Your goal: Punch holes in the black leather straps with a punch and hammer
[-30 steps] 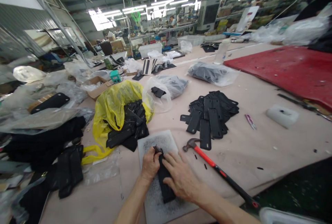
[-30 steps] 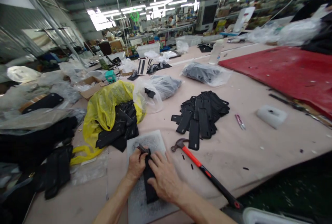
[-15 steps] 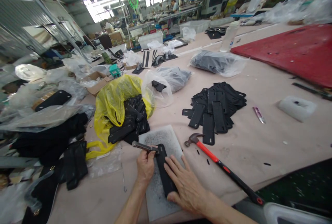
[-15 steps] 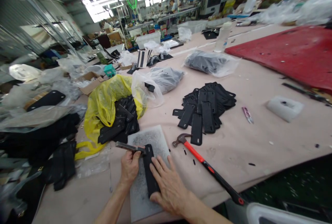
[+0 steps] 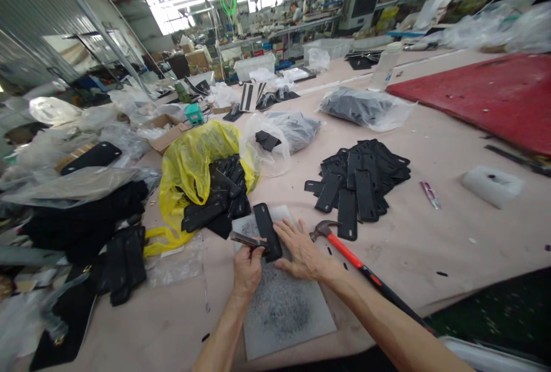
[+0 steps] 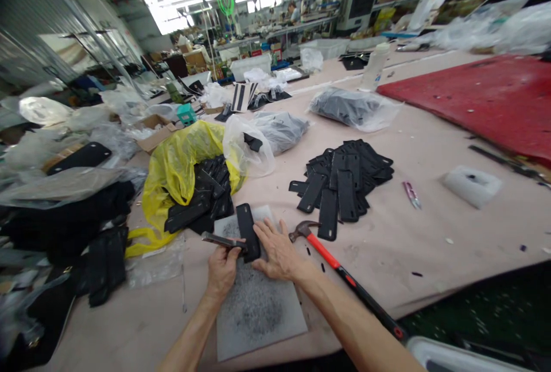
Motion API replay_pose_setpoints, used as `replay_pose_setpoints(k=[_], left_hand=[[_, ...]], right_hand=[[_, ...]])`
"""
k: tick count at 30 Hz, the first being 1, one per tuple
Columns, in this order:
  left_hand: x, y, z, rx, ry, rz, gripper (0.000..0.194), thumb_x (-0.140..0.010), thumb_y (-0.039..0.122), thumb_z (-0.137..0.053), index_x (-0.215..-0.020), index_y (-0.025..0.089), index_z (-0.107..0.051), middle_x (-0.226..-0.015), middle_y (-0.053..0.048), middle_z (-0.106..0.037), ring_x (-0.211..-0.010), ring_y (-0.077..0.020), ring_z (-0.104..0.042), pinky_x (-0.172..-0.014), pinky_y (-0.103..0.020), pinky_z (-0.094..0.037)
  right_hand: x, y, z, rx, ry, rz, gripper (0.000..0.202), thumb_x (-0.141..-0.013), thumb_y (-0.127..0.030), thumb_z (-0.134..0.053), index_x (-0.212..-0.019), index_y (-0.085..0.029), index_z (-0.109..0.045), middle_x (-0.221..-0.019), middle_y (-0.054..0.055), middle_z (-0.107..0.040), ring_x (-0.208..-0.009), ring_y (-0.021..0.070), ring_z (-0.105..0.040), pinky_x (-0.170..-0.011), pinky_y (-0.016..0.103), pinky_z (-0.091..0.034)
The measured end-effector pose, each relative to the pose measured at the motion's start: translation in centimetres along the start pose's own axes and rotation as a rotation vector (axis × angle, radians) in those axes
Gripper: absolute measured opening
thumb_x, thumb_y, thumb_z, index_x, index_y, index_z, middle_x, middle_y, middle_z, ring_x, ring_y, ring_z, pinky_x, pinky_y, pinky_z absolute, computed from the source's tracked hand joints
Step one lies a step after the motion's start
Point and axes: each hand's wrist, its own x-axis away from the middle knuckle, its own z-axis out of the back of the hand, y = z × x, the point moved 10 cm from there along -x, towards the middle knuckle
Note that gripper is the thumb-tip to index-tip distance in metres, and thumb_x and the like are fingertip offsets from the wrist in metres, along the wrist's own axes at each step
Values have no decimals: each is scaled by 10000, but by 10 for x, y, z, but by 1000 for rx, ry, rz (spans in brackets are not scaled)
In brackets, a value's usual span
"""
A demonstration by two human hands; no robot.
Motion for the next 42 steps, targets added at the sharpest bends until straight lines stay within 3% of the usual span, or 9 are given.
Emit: replay_pose_setpoints(k=[5, 14, 22, 26, 30, 34, 36, 38, 42], left_hand=[[-3, 3, -13, -17, -67, -46, 209, -859, 257, -553, -946, 177, -724, -953, -65, -754, -925, -212, -701, -859, -342, -566], [0, -1, -20, -95, -102, -125, 212, -877, 247, -545, -983, 185, -718, -989, -62, -755, -949, -211, -704, -873, -346, -573], [7, 17, -28, -306, -52, -352, 208, -869, 167, -521, -980, 174, -697, -977, -78, -762, -928, -227, -722, -846, -371, -593], [8, 24, -37, -402, -66, -414, 218, -873, 133, -494, -997, 178, -668, -963, -76, -758, -904, -227, -724, -796, -363, -602], [10, 27, -41, -426, -75, -421, 218, -880, 124, -480, -1026, 179, -632, -971, -79, -744, -921, -225, -714, -810, -356, -591], [12, 23, -43, -436, -79, -393, 186, -872, 123, -490, -996, 191, -611, -924, -69, -732, -862, -213, -710, -762, -329, -583], [12, 22, -43, -437, -87, -371, 179, -862, 115, -497, -981, 197, -603, -903, -62, -724, -838, -205, -705, -744, -316, -573], [12, 22, -43, -431, -94, -350, 185, -850, 102, -498, -971, 203, -595, -884, -54, -718, -815, -197, -699, -727, -303, -561], [12, 25, -41, -430, -96, -310, 161, -844, 100, -503, -916, 219, -584, -807, -35, -699, -762, -194, -688, -676, -282, -526]], right_hand=[[8, 6, -3, -24, 21, -69, 687, -862, -397, -534, -1487, -186, -342, -1576, 123, -273, -1467, 332, -116, -1124, 655, -47], [7, 3, 4, -57, 65, -88, 695, -838, -376, -563, -1474, -186, -356, -1570, 113, -291, -1462, 324, -123, -1123, 647, -69], [7, 3, 4, -63, 88, -91, 690, -818, -330, -579, -1458, -179, -371, -1556, 114, -319, -1455, 327, -139, -1124, 633, -73], [11, -2, 21, -14, 124, -66, 604, -833, -316, -583, -1405, -191, -436, -1517, 112, -379, -1420, 328, -227, -1117, 597, -161], [54, 32, 62, 139, 320, -293, 340, -896, -268, -523, -1218, -165, -555, -1330, 147, -526, -1193, 288, -476, -991, 439, -372], [119, 86, 58, 300, 222, -555, 180, -884, -243, -503, -1019, -155, -583, -948, 128, -610, -873, 272, -569, -758, 379, -430], [144, 106, 46, 188, 174, -635, 114, -884, -251, -472, -888, -176, -558, -821, 90, -587, -764, 241, -568, -687, 350, -425], [160, 120, 29, -144, 140, -743, 103, -864, -282, -474, -801, -204, -498, -730, 42, -554, -654, 196, -549, -603, 308, -421], [162, 99, -14, -1043, -21, -952, 145, -827, -360, -474, -813, -217, -451, -639, -51, -452, -421, 90, -391, -418, 219, -345]])
